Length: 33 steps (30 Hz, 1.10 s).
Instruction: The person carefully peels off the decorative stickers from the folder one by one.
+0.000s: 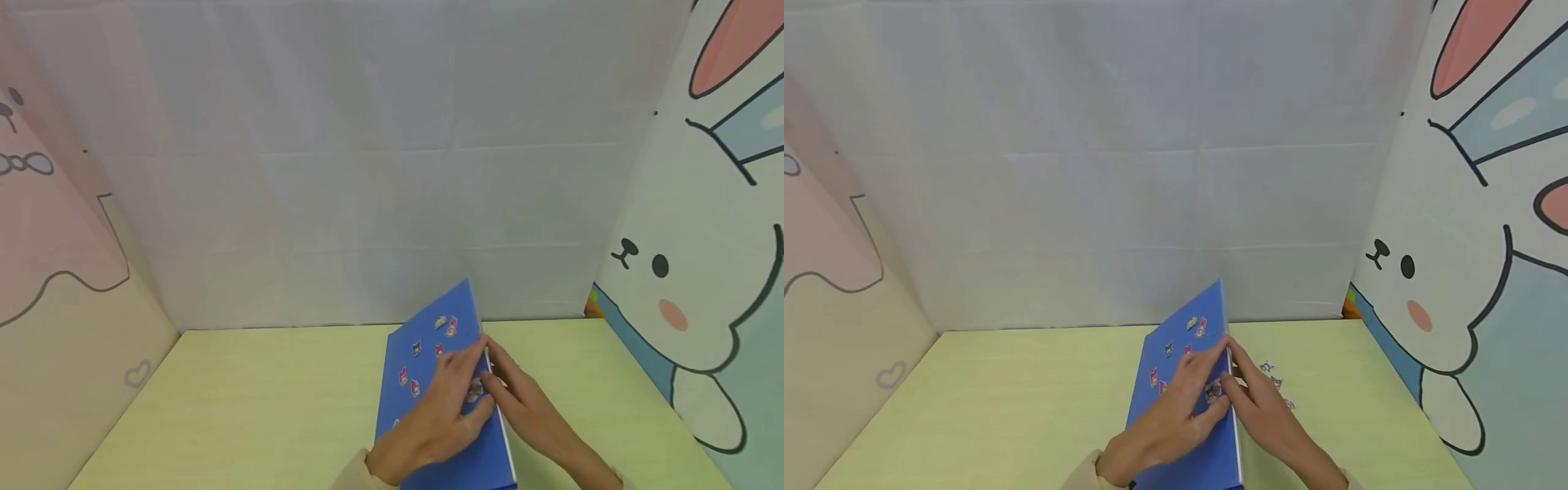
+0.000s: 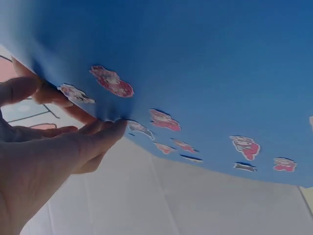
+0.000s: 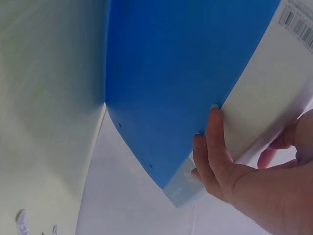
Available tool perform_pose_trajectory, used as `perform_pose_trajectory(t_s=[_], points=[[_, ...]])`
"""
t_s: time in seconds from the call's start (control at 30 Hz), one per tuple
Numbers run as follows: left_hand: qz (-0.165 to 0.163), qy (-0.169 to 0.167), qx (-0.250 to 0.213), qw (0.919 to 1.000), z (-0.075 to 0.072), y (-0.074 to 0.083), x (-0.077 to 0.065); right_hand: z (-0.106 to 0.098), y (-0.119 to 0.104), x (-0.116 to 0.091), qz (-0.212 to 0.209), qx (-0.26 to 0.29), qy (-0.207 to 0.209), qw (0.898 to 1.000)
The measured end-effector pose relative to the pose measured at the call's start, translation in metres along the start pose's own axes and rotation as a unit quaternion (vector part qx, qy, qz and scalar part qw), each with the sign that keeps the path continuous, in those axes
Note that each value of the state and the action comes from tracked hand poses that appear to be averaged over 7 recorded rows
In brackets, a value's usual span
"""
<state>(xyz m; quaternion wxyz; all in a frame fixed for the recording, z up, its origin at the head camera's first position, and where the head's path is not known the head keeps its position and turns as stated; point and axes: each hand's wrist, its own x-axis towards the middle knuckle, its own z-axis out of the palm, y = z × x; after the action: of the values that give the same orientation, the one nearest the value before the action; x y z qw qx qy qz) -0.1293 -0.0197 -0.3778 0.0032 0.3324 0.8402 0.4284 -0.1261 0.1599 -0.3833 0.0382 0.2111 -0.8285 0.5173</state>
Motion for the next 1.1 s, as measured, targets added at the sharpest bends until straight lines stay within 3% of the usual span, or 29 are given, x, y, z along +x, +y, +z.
perform_pose_trajectory(t_s=[0.17, 0.37, 0.57, 0.8, 0.97, 1.1], points=[[0.006, -0.014, 0.015, 0.9998, 0.007, -0.01, -0.002, -0.001, 0.005, -0.003, 0.025, -0.001, 0.001, 1.0], [-0.001, 0.007, 0.032, 0.9995, 0.009, -0.021, -0.013, -0.002, 0.012, -0.008, 0.042, -0.024, 0.009, 0.999], [-0.056, 0.025, 0.051, 0.9969, 0.004, -0.036, -0.03, -0.007, 0.024, -0.014, 0.097, -0.012, -0.019, 0.995], [-0.096, 0.06, 0.133, 0.9845, 0.009, -0.066, -0.058, -0.004, 0.047, -0.022, 0.132, -0.063, -0.052, 0.988], [-0.162, 0.037, 0.17, 0.9715, 0.014, -0.084, -0.078, 0.006, 0.062, -0.027, 0.135, -0.142, -0.069, 0.978], [-0.199, 0.005, 0.166, 0.9658, 0.017, -0.093, -0.089, 0.013, 0.068, -0.03, 0.144, -0.167, -0.076, 0.972]])
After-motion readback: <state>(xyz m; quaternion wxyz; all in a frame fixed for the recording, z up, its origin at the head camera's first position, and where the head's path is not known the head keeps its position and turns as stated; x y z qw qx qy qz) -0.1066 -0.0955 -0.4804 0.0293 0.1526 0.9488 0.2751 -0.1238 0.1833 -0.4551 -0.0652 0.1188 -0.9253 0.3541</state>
